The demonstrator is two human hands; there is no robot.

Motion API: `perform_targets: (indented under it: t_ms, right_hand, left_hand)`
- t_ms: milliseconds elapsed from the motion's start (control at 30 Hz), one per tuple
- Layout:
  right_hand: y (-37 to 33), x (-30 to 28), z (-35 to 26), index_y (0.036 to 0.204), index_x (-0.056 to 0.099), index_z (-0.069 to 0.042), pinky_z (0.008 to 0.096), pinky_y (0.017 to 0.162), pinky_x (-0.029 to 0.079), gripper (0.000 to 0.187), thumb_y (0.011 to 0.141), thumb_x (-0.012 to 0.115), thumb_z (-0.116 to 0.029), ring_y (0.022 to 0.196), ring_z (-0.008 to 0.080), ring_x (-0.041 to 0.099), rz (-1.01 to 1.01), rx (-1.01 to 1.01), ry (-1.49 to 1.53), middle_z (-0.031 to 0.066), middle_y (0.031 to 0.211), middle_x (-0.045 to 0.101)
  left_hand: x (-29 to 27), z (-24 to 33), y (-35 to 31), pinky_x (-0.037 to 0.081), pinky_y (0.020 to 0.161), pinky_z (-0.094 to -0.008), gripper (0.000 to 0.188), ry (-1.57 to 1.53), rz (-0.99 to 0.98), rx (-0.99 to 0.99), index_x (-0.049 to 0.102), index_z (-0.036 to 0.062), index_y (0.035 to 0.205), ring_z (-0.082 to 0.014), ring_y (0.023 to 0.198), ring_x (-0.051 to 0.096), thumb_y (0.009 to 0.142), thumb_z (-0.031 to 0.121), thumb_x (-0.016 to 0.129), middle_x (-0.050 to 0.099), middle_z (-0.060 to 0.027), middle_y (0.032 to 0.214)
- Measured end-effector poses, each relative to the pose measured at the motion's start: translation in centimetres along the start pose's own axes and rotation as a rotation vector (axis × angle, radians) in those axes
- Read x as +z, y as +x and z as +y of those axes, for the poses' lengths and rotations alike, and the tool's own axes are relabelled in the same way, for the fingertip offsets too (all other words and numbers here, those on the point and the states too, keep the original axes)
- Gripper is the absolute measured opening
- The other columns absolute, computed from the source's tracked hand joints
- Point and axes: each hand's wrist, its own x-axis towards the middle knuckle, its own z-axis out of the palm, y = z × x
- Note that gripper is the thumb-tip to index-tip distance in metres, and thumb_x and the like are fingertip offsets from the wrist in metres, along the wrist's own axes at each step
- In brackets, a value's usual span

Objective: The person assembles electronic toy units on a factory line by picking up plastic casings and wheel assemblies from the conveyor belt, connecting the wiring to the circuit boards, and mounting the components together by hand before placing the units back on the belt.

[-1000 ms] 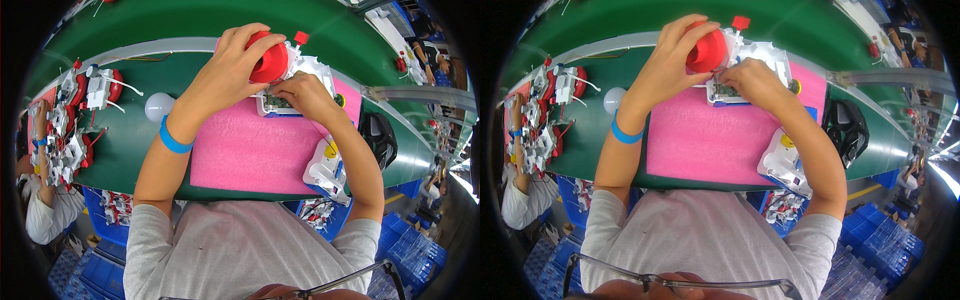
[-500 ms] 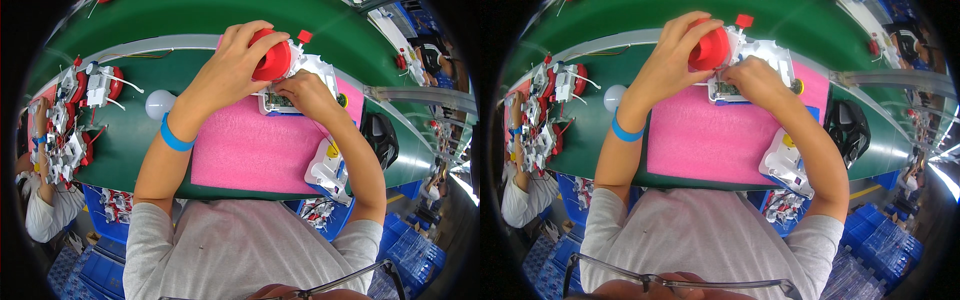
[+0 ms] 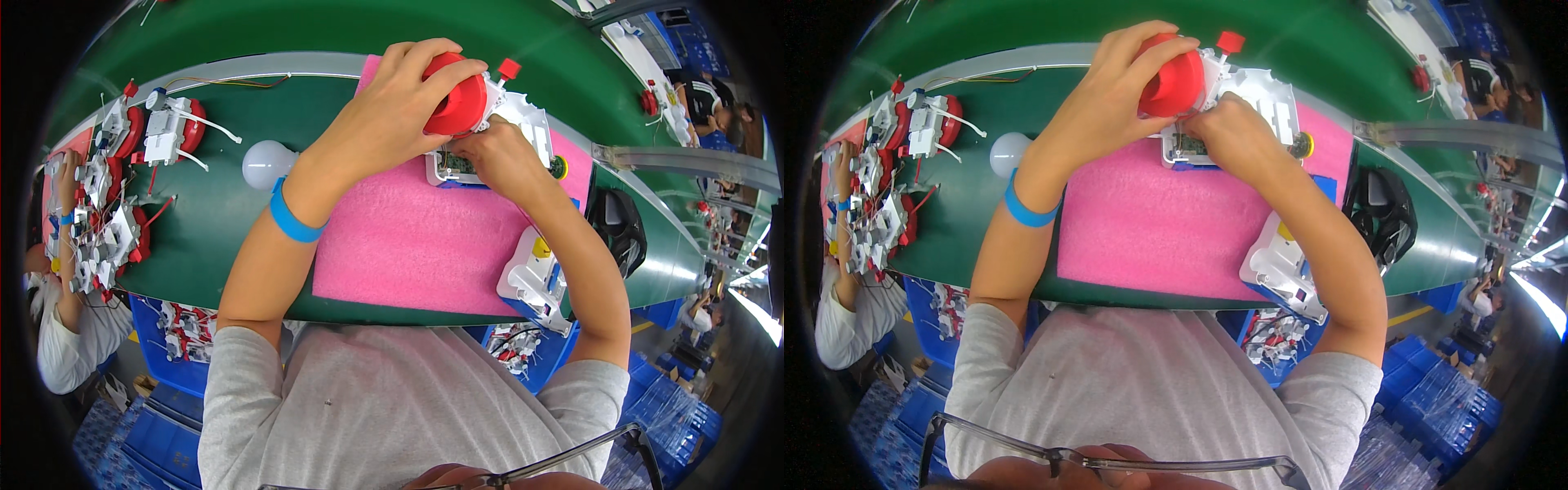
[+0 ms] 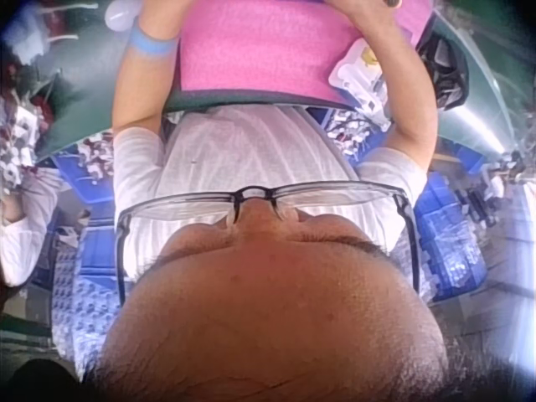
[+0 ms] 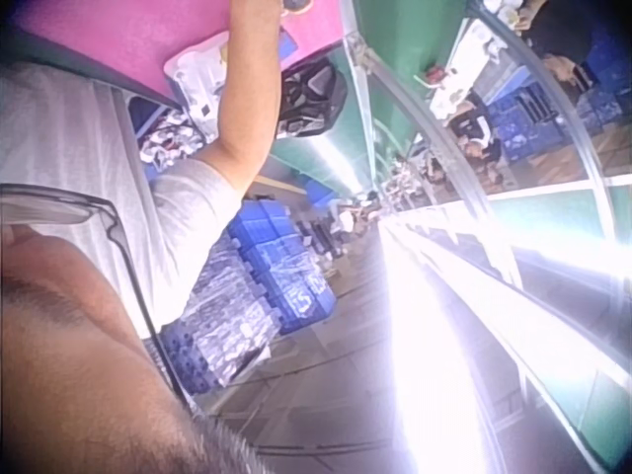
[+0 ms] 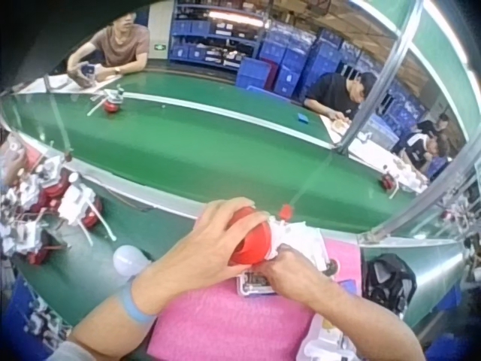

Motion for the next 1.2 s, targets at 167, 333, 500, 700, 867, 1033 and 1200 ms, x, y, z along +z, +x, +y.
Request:
perform_targets:
  t_ms: [167, 333, 500, 700, 867, 1033, 1200]
  right_hand:
    - [0.3, -0.1, -0.1, 0.079, 0.072, -0.01, 0.0382, 0.062, 0.048, 0.014, 0.07, 0.062, -0.006, 0.068, 0.0284, 0.059, -0.087, 0.067, -0.073, 0.0094, 0.069, 0.065]
    - [-0.2, -0.2, -0.3, 0.069, 0.064, -0.003, 0.0387, 0.063, 0.049, 0.006, 0.067, 0.059, -0.002, 0.07, 0.0306, 0.06, 0.016, -0.087, -0.126, 0.0133, 0.066, 0.06]
    - [-0.8, 0.0, -0.9, 0.083, 0.07, -0.004, 0.0369, 0.071, 0.048, 0.02, 0.068, 0.058, -0.001, 0.072, 0.0283, 0.059, 0.098, -0.108, -0.245, 0.0113, 0.07, 0.06]
    - [-0.5, 0.6, -0.5, 0.082, 0.07, -0.004, 0.0372, 0.07, 0.049, 0.02, 0.066, 0.058, -0.002, 0.075, 0.0284, 0.06, 0.069, -0.05, -0.145, 0.0124, 0.072, 0.062]
    - [-0.1, 0.6, -0.3, 0.071, 0.066, -0.001, 0.0387, 0.073, 0.051, 0.011, 0.066, 0.057, 0.002, 0.08, 0.0297, 0.061, -0.008, 0.007, -0.127, 0.0135, 0.077, 0.062]
    - [-0.6, 0.9, 0.1, 0.077, 0.068, -0.003, 0.0385, 0.068, 0.049, 0.015, 0.067, 0.056, -0.004, 0.074, 0.0297, 0.06, 0.064, -0.043, -0.158, 0.0135, 0.07, 0.061]
    - [-2.5, 0.1, -0.7, 0.081, 0.067, -0.004, 0.0383, 0.069, 0.049, 0.014, 0.069, 0.059, -0.006, 0.074, 0.0301, 0.06, 0.203, -0.136, -0.213, 0.0124, 0.074, 0.062]
  left_hand:
    - [0.1, 0.1, 0.0, 0.043, 0.092, -0.0394, 0.07, 0.001, 0.026, 0.011, 0.051, 0.013, 0.122, -0.0336, 0.114, 0.043, 0.058, 0.004, 0.078, 0.044, -0.0116, 0.124]
    - [0.0, -0.4, -0.1, 0.044, 0.092, -0.0396, 0.071, 0.016, 0.029, 0.047, 0.051, 0.0126, 0.122, -0.0339, 0.113, 0.043, 0.057, 0.003, 0.078, 0.044, -0.0114, 0.124]
    - [-0.1, -0.1, -0.1, 0.045, 0.091, -0.04, 0.073, 0.021, 0.026, -0.003, 0.05, 0.014, 0.123, -0.0343, 0.113, 0.043, 0.057, 0.002, 0.077, 0.044, -0.0111, 0.126]
    - [0.2, -0.5, -0.2, 0.046, 0.09, -0.0412, 0.07, 0.021, 0.052, 0.039, 0.051, 0.0168, 0.122, -0.0333, 0.111, 0.044, 0.058, 0.004, 0.076, 0.045, -0.0088, 0.123]
    - [-0.1, -0.1, -0.3, 0.047, 0.089, -0.0414, 0.07, 0.039, 0.077, 0.046, 0.051, 0.0169, 0.122, -0.0332, 0.111, 0.044, 0.058, 0.003, 0.076, 0.045, -0.0087, 0.124]
    - [0.1, 0.0, 0.3, 0.046, 0.09, -0.0419, 0.07, 0.035, 0.045, 0.067, 0.051, 0.0164, 0.122, -0.0339, 0.111, 0.044, 0.058, 0.003, 0.075, 0.044, -0.0094, 0.124]
    - [-0.5, 0.6, 0.2, 0.043, 0.093, -0.0414, 0.071, 0.001, -0.002, 0.053, 0.05, 0.0143, 0.123, -0.0339, 0.114, 0.042, 0.058, 0.0, 0.074, 0.043, -0.01, 0.125]
